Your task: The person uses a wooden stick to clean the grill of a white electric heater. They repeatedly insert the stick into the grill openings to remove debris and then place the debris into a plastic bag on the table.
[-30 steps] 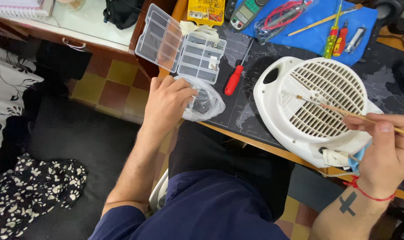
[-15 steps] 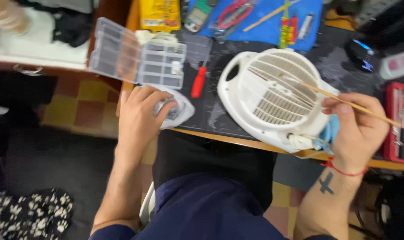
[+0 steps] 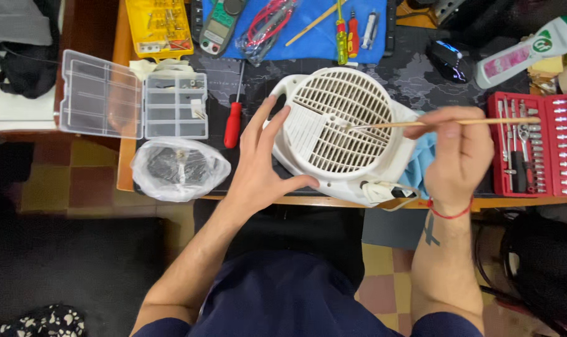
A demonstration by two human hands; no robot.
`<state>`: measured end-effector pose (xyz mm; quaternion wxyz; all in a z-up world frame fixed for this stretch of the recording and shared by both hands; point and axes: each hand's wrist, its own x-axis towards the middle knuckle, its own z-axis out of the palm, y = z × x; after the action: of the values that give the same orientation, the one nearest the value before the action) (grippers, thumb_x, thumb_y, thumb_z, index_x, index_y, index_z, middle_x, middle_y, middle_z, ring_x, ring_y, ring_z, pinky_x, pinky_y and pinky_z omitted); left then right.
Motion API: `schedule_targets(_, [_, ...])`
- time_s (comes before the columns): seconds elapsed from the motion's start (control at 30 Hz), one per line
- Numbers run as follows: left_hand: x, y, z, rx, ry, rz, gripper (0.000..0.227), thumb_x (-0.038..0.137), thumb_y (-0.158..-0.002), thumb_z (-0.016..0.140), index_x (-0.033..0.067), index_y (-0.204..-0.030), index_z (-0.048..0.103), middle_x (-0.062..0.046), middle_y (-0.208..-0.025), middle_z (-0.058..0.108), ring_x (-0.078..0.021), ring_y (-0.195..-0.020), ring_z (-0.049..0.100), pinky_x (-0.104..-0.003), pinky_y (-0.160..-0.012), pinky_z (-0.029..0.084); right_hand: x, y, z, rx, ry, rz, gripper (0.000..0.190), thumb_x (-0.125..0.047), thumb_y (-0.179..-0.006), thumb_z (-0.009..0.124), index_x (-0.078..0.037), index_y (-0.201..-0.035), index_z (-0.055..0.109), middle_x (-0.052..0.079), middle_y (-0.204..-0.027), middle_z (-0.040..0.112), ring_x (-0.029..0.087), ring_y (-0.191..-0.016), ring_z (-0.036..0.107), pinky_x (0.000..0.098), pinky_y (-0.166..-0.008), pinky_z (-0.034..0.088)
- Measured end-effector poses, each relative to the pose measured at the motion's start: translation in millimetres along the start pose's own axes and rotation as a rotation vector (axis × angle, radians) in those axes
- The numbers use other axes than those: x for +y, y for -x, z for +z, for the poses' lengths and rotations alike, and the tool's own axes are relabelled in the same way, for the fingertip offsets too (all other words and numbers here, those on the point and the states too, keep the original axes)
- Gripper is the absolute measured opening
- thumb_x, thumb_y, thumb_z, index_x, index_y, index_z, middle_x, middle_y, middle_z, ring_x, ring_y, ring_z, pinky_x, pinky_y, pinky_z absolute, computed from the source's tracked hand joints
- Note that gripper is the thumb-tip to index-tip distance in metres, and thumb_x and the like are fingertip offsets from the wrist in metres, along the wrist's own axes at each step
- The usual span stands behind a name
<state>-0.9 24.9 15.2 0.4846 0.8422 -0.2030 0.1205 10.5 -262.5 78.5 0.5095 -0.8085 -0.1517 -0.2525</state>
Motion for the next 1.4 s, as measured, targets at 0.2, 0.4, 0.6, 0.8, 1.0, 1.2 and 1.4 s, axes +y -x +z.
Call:
schedule_targets(0.2, [-4.4,-10.9,24.6,0.015,0.011,-0.013,0.136,0.062,-0.061,0.097,0.0161,-0.163,0.019,-0.017,-0.172,0.019,-0.0383,-0.162,0.023,-0.059,-0.130,0.022,-7.4,-34.5,9.6,-0.269,0.135,-0.223,0.029,-0.009,-0.117,0.040,0.007,-0.108,0.062,0.020,-0.091,0.071,0.028,-0.082,0.077,0.0290,-0.064,0.056])
schedule_targets(0.4, [-15.4,-7.0,33.8,0.036,0.014,-0.026,0.145,0.069,-0.056,0.092,0.0108,-0.162,0.013,-0.020,-0.172,0.015,-0.0387,-0.163,0.017,-0.063,-0.133,0.008,-20.4,-60.7,25.7,-0.428,0.145,-0.153,0.030,-0.010,-0.115,0.037,0.006,-0.108,0.062,0.015,-0.089,0.069,0.024,-0.080,0.073,0.0306,-0.072,0.060])
schedule_targets(0.6, [-37.8,-4.3,28.9,0.061,0.112,-0.073,0.155,0.070,-0.047,0.090,0.0099,-0.164,0.009,-0.024,-0.173,-0.001,-0.0406,-0.164,-0.001,-0.065,-0.133,0.001,-18.5,-75.3,35.4,-0.522,0.121,-0.176,0.035,-0.016,-0.115,0.036,0.006,-0.103,0.061,0.014,-0.094,0.065,0.024,-0.079,0.072,0.0301,-0.068,0.059])
schedule_targets(0.8, [-30.8,-11.7,20.2,0.155,0.408,-0.314,0.070,0.025,-0.098,0.043,0.0075,-0.161,0.018,-0.028,-0.167,0.022,-0.0365,-0.157,0.021,-0.051,-0.128,0.018,-17.7,-77.2,35.6,-0.545,0.137,-0.177,0.035,-0.016,-0.115,0.036,0.005,-0.102,0.061,0.013,-0.093,0.066,0.022,-0.078,0.072,0.0290,-0.069,0.059])
schedule_targets(1.0, [-28.1,-40.3,11.0,0.113,0.419,-0.586,0.065,0.041,-0.101,0.042,0.0186,-0.160,0.025,-0.016,-0.147,0.057,-0.0265,-0.134,0.057,-0.040,-0.113,0.038,-15.5,-72.0,30.8,-0.517,0.143,-0.185,0.037,-0.020,-0.115,0.036,0.003,-0.102,0.062,0.011,-0.089,0.067,0.022,-0.078,0.072,0.0288,-0.068,0.055])
schedule_targets(1.2, [-20.4,-42.8,22.8,0.177,0.354,-0.437,0.047,0.020,-0.106,0.038,0.0103,-0.151,0.044,-0.013,-0.152,0.053,-0.0263,-0.142,0.047,-0.040,-0.118,0.035,-11.0,-65.6,23.3,-0.496,0.127,-0.237,0.039,-0.022,-0.114,0.035,0.002,-0.103,0.063,0.012,-0.088,0.068,0.024,-0.078,0.070,0.0324,-0.071,0.055])
schedule_targets(1.4, [-12.7,-37.6,22.0,0.219,0.306,-0.318,0.044,0.022,-0.111,0.034,0.0034,-0.150,0.042,-0.024,-0.137,0.051,-0.0426,-0.136,0.047,-0.055,-0.118,0.036,1.2,-60.7,17.4,-0.391,-0.002,-0.385,0.034,-0.020,-0.110,0.047,0.000,-0.095,0.069,0.009,-0.075,0.067,0.027,-0.066,0.064,0.0352,-0.067,0.055])
